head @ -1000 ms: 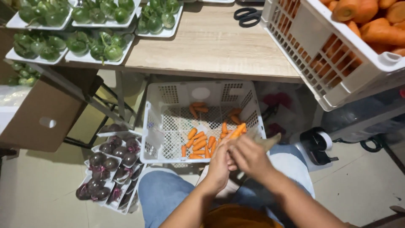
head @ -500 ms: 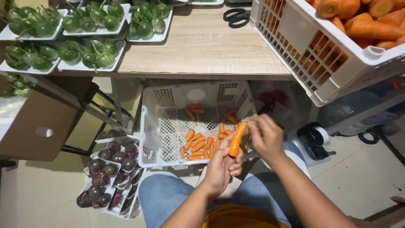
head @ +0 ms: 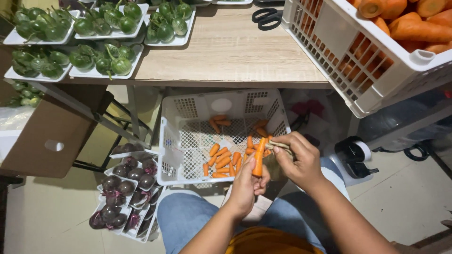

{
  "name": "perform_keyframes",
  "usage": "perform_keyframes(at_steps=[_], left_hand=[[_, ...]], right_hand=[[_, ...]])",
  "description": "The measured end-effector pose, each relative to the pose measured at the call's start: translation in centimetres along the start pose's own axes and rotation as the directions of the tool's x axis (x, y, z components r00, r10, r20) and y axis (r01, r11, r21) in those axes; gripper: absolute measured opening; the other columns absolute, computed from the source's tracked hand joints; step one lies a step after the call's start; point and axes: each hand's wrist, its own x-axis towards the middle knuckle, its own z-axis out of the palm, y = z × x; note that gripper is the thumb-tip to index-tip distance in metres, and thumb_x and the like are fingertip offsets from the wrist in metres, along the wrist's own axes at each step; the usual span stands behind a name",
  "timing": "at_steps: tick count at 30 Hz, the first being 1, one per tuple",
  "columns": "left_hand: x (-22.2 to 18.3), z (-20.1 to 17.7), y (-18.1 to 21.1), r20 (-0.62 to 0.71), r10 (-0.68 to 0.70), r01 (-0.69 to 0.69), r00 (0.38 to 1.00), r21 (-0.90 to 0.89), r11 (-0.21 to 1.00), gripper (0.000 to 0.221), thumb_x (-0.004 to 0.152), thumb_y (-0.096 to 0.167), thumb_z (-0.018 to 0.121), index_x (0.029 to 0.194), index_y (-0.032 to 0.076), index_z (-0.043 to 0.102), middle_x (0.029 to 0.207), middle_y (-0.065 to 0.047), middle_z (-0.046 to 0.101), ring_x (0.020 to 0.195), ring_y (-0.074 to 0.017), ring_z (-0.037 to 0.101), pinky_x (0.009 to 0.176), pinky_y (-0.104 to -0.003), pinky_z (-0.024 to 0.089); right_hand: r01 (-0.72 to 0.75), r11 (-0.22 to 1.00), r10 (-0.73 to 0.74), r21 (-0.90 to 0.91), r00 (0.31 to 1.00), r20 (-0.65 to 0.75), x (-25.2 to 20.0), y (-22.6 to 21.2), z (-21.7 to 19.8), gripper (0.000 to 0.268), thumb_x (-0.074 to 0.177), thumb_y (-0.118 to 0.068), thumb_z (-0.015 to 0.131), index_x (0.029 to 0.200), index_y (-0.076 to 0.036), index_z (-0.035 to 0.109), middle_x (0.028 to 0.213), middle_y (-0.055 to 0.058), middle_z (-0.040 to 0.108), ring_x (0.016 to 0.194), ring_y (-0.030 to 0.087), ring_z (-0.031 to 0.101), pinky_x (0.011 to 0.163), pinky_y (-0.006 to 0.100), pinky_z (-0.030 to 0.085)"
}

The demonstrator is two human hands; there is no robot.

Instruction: Peeling and cleaning small carrots by hand using a peeling tool and sorting them into a white plastic crate.

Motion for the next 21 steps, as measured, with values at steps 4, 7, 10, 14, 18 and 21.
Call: perform_keyframes(at_steps=[4, 7, 10, 14, 18, 21], left_hand=[[0.1, 0.3, 0.0, -0.100, -0.004, 0.016, 0.995, 0.116, 0.993, 0.058, 0.104, 0.037, 0.033, 0.156, 0.014, 0.041, 0.060, -0.001, 0.040, 0.049, -0.0066, 0.028, 0.042, -0.018, 0.019], [0.2, 0.7, 0.3, -0.252, -0.058, 0.093, 0.966, 0.132, 0.987, 0.052, 0.104, 0.038, 0.034, 0.148, 0.016, 0.051, 0.067, 0.001, 0.041, 0.053, -0.0055, 0.032, 0.046, -0.020, 0.020], [-0.1, 1.0, 0.5, -0.378, -0.097, 0.160, 0.921, 0.141, 0.977, 0.052, 0.104, 0.036, 0.031, 0.147, 0.020, 0.056, 0.072, 0.004, 0.041, 0.055, -0.0036, 0.034, 0.047, -0.019, 0.022], [-0.7, 2.7, 2.5, -0.277, 0.125, -0.030, 0.953, 0.325, 0.945, 0.060, 0.102, 0.040, 0.029, 0.148, 0.012, 0.054, 0.158, -0.007, 0.053, 0.144, -0.0165, 0.050, 0.117, -0.027, 0.037], [0.0, 1.4, 0.5, -0.423, -0.110, 0.187, 0.900, 0.145, 0.972, 0.059, 0.100, 0.045, 0.033, 0.152, 0.028, 0.056, 0.072, 0.000, 0.058, 0.052, -0.0054, 0.046, 0.046, -0.021, 0.032], [-0.2, 1.4, -0.1, -0.297, -0.048, 0.078, 0.954, 0.092, 0.993, 0.057, 0.104, 0.037, 0.032, 0.153, 0.016, 0.050, 0.058, 0.005, 0.032, 0.045, -0.0043, 0.025, 0.040, -0.022, 0.018]], right_hand=[[0.110, 0.994, -0.109, -0.020, 0.992, 0.065, -0.8, 1.4, 1.0, 0.018, 0.097, -0.005, 0.063, 0.113, 0.002, 0.070, 0.097, 0.014, 0.069, 0.080, 0.023, 0.067, 0.074, 0.031, 0.053], [0.189, 0.982, -0.187, 0.007, 0.969, 0.159, -1.9, 0.4, 2.1, 0.017, 0.098, -0.001, 0.057, 0.111, 0.002, 0.068, 0.099, 0.016, 0.070, 0.088, 0.026, 0.070, 0.082, 0.034, 0.057], [0.152, 0.981, -0.178, 0.121, 0.952, 0.247, -2.2, -1.4, 2.0, 0.018, 0.100, -0.003, 0.053, 0.110, 0.000, 0.067, 0.096, 0.013, 0.068, 0.087, 0.024, 0.068, 0.080, 0.032, 0.055], [0.101, 0.962, -0.178, 0.253, 0.937, 0.302, -2.5, -2.6, 1.5, 0.017, 0.098, -0.003, 0.053, 0.106, -0.003, 0.068, 0.086, 0.010, 0.065, 0.072, 0.022, 0.065, 0.068, 0.031, 0.050], [0.175, 0.972, -0.218, 0.160, 0.925, 0.312, -2.2, -0.2, 1.7, 0.016, 0.100, -0.006, 0.052, 0.105, -0.005, 0.068, 0.088, 0.009, 0.063, 0.075, 0.023, 0.063, 0.069, 0.031, 0.050], [0.267, 0.960, -0.248, -0.080, 0.949, 0.193, -2.4, 2.4, 1.9, 0.010, 0.098, -0.005, 0.059, 0.102, 0.000, 0.066, 0.088, 0.011, 0.063, 0.077, 0.026, 0.061, 0.068, 0.036, 0.050]])
